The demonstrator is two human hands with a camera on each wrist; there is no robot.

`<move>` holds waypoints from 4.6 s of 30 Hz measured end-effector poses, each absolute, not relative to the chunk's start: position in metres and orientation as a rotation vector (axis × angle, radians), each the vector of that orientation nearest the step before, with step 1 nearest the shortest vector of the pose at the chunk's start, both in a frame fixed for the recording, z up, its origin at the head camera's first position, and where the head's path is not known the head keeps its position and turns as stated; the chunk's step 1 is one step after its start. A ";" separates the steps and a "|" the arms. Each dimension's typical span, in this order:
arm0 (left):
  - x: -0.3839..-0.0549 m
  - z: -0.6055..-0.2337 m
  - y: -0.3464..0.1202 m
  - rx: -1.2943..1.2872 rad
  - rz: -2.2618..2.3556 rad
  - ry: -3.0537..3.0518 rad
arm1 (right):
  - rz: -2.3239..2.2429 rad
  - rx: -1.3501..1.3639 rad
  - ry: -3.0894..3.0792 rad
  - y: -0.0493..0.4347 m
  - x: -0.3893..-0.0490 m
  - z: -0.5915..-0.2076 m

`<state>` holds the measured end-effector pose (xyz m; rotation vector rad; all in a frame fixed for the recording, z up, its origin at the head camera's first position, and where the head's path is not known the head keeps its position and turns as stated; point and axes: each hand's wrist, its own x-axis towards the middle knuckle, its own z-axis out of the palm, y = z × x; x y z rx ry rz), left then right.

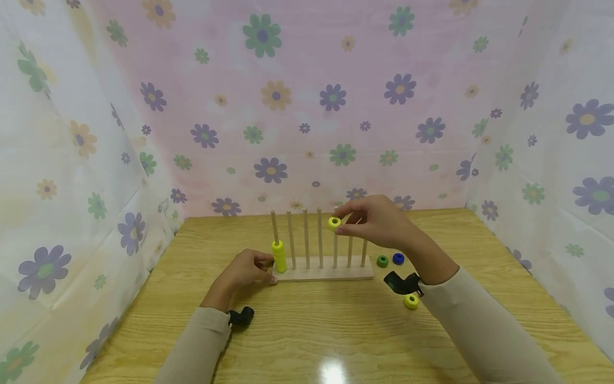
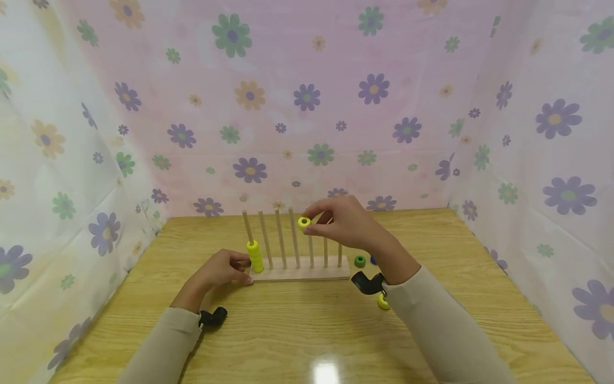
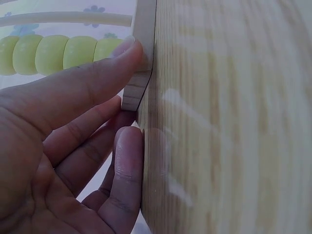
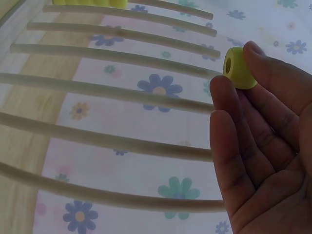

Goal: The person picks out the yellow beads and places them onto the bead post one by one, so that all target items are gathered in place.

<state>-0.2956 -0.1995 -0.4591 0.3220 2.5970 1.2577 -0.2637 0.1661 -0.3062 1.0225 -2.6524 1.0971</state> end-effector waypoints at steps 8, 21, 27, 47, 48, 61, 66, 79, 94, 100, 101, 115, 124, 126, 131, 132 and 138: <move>-0.296 -0.459 -0.199 0.306 1.247 2.602 | 1.090 1.058 -2.604 0.154 -0.267 -0.297; -0.296 -0.459 -0.200 0.299 1.238 2.606 | 1.126 1.057 -2.557 0.124 -0.277 -0.289; -0.296 -0.459 -0.200 0.285 1.224 2.615 | 1.115 1.096 -2.539 0.109 -0.281 -0.287; -0.294 -0.458 -0.198 0.267 1.215 2.631 | 1.203 1.054 -2.572 0.091 -0.288 -0.289; -0.294 -0.458 -0.198 0.266 1.215 2.630 | 1.192 1.052 -2.572 0.090 -0.288 -0.289; -0.297 -0.460 -0.201 0.301 1.230 2.613 | 1.102 1.048 -2.551 0.073 -0.289 -0.289; -0.297 -0.460 -0.201 0.303 1.235 2.611 | 1.081 1.046 -2.545 0.066 -0.290 -0.289; -0.296 -0.459 -0.200 0.301 1.212 2.615 | 1.121 1.024 -2.555 0.053 -0.294 -0.294; -0.293 -0.457 -0.199 0.299 1.191 2.654 | 1.170 0.985 -2.564 0.047 -0.293 -0.297; -0.294 -0.458 -0.201 0.284 1.199 2.662 | 1.172 0.979 -2.563 0.043 -0.295 -0.298; -0.294 -0.459 -0.201 0.283 1.201 2.659 | 1.169 0.976 -2.563 0.043 -0.295 -0.298; -0.296 -0.458 -0.199 0.329 1.189 2.647 | 1.160 0.902 -2.589 0.043 -0.295 -0.299; -0.295 -0.457 -0.198 0.296 1.192 2.665 | 1.163 0.896 -2.593 0.040 -0.296 -0.299; -0.295 -0.457 -0.198 0.294 1.192 2.664 | 1.166 0.895 -2.597 0.039 -0.296 -0.300; -0.294 -0.457 -0.198 0.301 1.199 2.653 | 1.170 0.899 -2.600 0.039 -0.296 -0.300; -0.294 -0.456 -0.198 0.302 1.200 2.652 | 1.170 0.902 -2.601 0.038 -0.296 -0.300; -0.292 -0.455 -0.198 0.292 1.199 2.655 | 1.167 0.904 -2.602 0.039 -0.296 -0.300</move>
